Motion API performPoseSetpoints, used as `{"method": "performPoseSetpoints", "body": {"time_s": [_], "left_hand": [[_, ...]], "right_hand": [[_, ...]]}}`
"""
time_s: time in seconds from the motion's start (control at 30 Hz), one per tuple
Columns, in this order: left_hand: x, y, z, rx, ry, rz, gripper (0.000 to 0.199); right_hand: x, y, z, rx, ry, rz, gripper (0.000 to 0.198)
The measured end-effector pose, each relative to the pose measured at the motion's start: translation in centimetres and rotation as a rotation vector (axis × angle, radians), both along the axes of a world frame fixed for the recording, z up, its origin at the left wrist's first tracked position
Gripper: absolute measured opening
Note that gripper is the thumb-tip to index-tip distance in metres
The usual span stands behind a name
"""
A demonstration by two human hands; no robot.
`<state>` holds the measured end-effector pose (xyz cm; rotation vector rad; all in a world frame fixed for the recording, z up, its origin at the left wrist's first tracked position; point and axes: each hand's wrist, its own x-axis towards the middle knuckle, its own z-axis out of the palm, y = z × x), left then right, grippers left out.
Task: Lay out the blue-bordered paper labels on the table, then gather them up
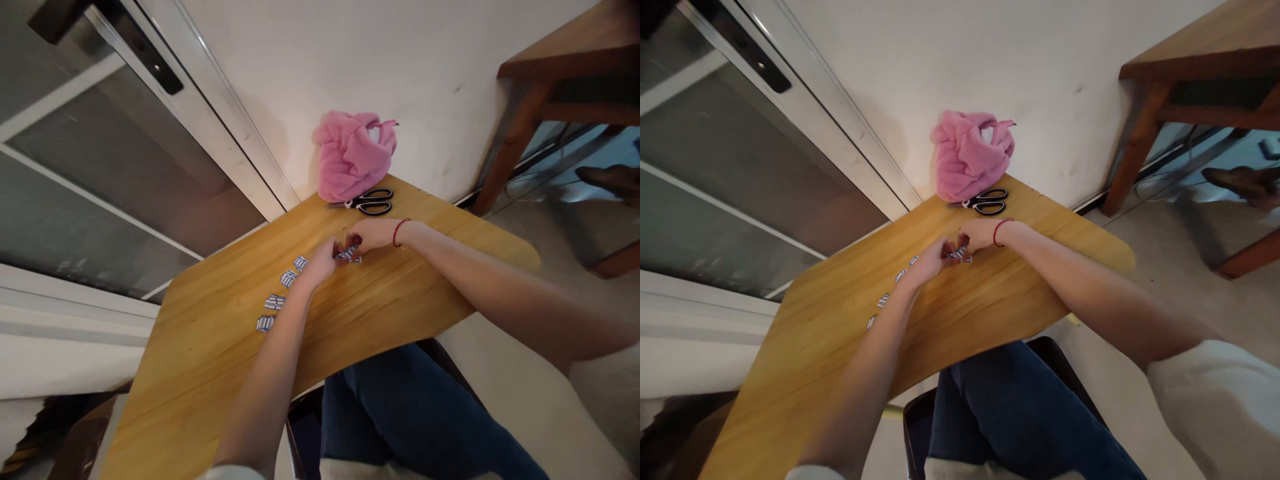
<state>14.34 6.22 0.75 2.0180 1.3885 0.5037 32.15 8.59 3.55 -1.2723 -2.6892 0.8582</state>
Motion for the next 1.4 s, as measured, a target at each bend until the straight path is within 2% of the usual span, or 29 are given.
{"method": "performPoseSetpoints", "body": {"time_s": [0.1, 0.27, 0.4, 0.53, 0.67, 0.83, 0.93, 1.1, 1.23, 1.4], "left_hand": [[-0.3, -1.1, 0.0, 0.029, -0.006, 0.055, 0.018], [-2.6, -4.6, 0.2, 0.115, 0.022, 0.123, 0.005], [-5.1, -8.2, 0.0, 0.095, 0.025, 0.144, 0.002], [-6.6, -10.3, -0.4, 0.042, -0.007, 0.159, 0.009], [-6.8, -10.1, -0.7, -0.023, -0.109, 0.174, 0.013], [-6.8, -9.1, -1.7, -0.014, -0.229, 0.151, 0.017], [-7.0, -9.5, -2.0, -0.001, -0.295, 0.157, 0.015], [-7.3, -10.4, -1.6, 0.096, -0.246, 0.178, 0.007], [-7.3, -10.4, -1.4, 0.067, -0.228, 0.181, 0.008], [-7.1, -10.4, -1.3, 0.056, -0.214, 0.18, 0.008]], "right_hand": [[-0.8, -0.6, -0.3, 0.065, 0.002, 0.017, 0.018], [-3.0, -2.1, -1.4, 0.202, 0.139, 0.077, 0.021], [-4.8, -3.9, -2.1, 0.191, 0.179, 0.187, 0.02], [-5.3, -4.9, -2.8, 0.132, 0.163, 0.183, 0.025], [-5.3, -4.9, -3.0, 0.133, 0.145, 0.191, 0.028], [-5.3, -4.9, -3.1, 0.128, 0.146, 0.152, 0.03], [-5.2, -5.0, -3.0, 0.102, 0.193, 0.164, 0.022], [-4.9, -5.3, -2.7, 0.118, 0.24, 0.165, 0.018], [-4.9, -5.4, -3.0, 0.163, 0.185, 0.186, 0.026], [-4.9, -5.5, -3.2, 0.165, 0.16, 0.167, 0.024]]}}
